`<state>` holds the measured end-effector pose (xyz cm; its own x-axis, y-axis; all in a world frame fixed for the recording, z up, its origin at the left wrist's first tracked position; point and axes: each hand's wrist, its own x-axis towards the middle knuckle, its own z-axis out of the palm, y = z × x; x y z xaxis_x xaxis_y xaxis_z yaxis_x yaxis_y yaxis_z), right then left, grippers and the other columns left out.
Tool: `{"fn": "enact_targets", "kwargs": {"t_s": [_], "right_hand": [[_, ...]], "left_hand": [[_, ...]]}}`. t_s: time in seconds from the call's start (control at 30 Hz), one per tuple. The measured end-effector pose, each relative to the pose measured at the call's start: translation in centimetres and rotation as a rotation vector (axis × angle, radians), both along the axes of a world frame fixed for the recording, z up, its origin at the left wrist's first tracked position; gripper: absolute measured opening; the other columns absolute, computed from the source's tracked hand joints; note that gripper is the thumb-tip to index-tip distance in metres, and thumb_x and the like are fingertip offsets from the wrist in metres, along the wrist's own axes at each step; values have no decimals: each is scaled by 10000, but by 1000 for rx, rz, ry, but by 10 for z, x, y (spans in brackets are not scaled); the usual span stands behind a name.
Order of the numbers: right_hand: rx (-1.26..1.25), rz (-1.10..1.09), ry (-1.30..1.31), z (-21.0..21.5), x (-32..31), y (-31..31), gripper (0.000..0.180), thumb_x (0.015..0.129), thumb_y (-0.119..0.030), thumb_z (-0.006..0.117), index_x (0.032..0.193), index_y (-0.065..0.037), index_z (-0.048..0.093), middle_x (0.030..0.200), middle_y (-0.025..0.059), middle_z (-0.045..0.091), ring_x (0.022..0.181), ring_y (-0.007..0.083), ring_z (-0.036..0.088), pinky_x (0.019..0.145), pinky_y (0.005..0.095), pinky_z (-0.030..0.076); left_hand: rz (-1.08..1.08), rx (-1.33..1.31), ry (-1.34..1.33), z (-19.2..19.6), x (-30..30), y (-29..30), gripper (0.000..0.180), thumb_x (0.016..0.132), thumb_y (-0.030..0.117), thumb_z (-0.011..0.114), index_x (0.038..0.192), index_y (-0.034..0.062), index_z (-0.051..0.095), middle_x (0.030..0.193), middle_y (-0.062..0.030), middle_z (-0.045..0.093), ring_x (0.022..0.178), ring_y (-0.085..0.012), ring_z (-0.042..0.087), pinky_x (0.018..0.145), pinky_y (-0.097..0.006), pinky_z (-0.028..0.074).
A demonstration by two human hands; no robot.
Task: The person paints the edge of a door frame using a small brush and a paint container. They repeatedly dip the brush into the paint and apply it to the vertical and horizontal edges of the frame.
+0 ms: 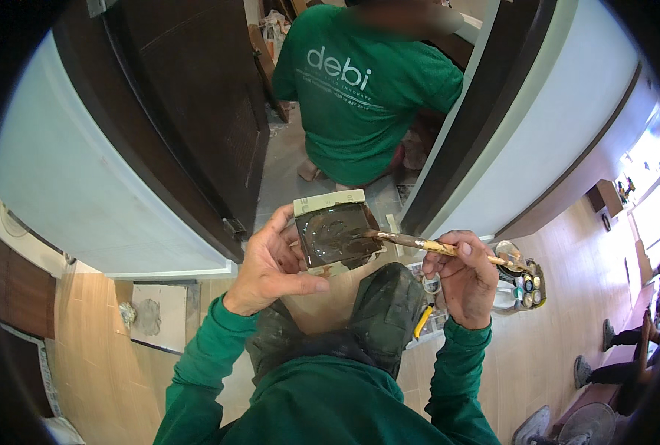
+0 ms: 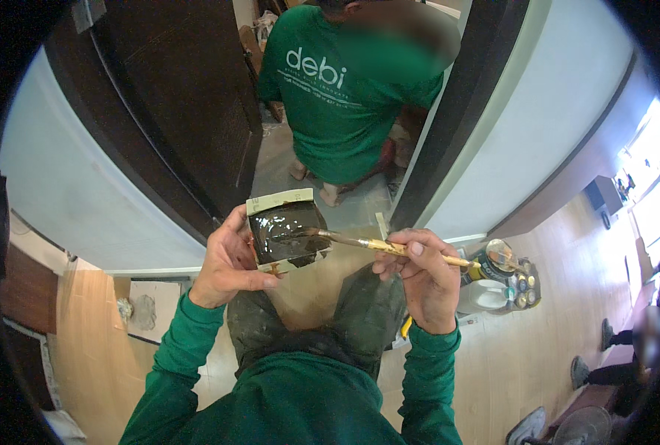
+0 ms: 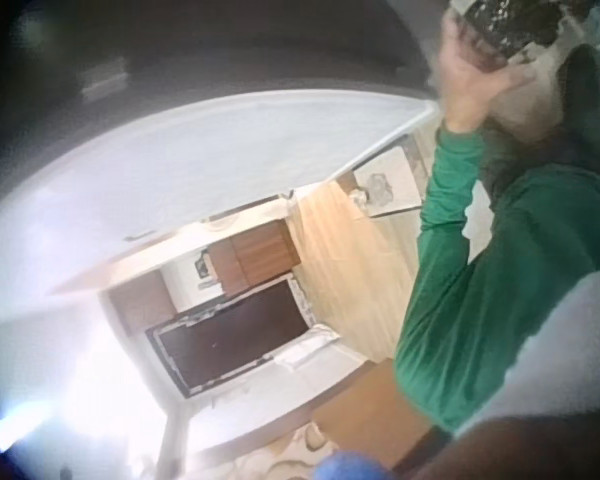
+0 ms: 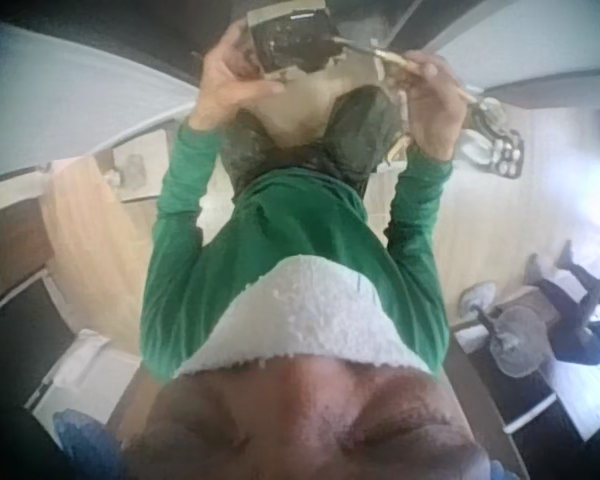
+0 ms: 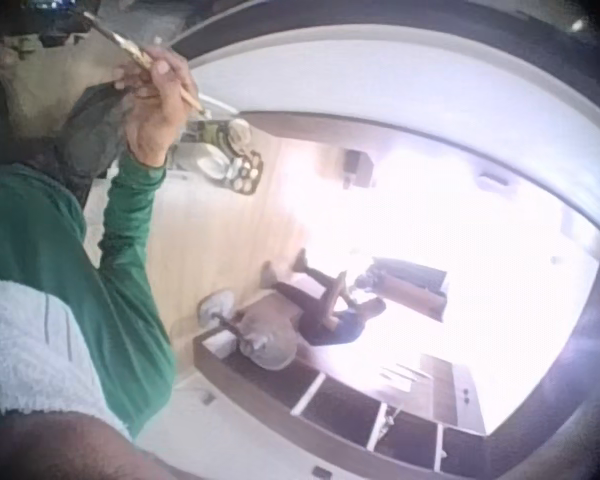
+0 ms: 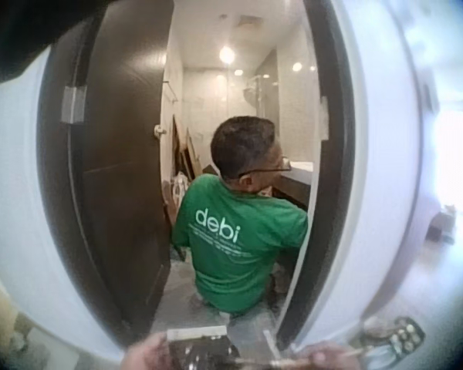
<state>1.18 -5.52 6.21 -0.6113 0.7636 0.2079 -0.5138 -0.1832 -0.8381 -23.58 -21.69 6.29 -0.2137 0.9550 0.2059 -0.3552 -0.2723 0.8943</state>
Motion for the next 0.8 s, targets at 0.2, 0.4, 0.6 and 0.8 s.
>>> {"fn": "enact_targets", "kwargs": {"t_s": [0.2, 0.4, 0.6, 0.8], "right_hand": [[-31, 46, 5, -2, 1, 6, 299, 903, -187, 600, 1042, 68, 670, 889, 241, 709, 731, 311, 703, 673, 380, 572], [11, 44, -29, 0, 7, 11, 275, 872, -156, 624, 1009, 77, 672, 879, 231, 705, 727, 313, 703, 683, 392, 573], [36, 63, -49, 3, 11, 15, 250, 865, -131, 621, 979, 86, 673, 901, 226, 693, 751, 321, 705, 681, 409, 578], [79, 65, -100, 7, 15, 17, 243, 859, -120, 615, 976, 83, 678, 918, 226, 690, 759, 315, 704, 686, 400, 576]], "left_hand": [[-32, -6, -31, 3, -1, -3, 1012, 653, -108, 844, 1499, -23, 294, 1377, -165, 536, 1237, -222, 570, 1064, -361, 466], [-19, -37, -14, 2, -10, -12, 1023, 628, -68, 868, 1488, -28, 316, 1326, -161, 581, 1196, -196, 592, 1015, -313, 481], [0, -37, -23, -1, -12, -15, 1011, 617, -55, 874, 1470, -35, 333, 1303, -152, 600, 1161, -182, 609, 985, -290, 488], [-9, -41, -39, -4, -16, -16, 1012, 610, -59, 873, 1466, -41, 333, 1305, -151, 598, 1176, -192, 603, 1017, -308, 469]]}}
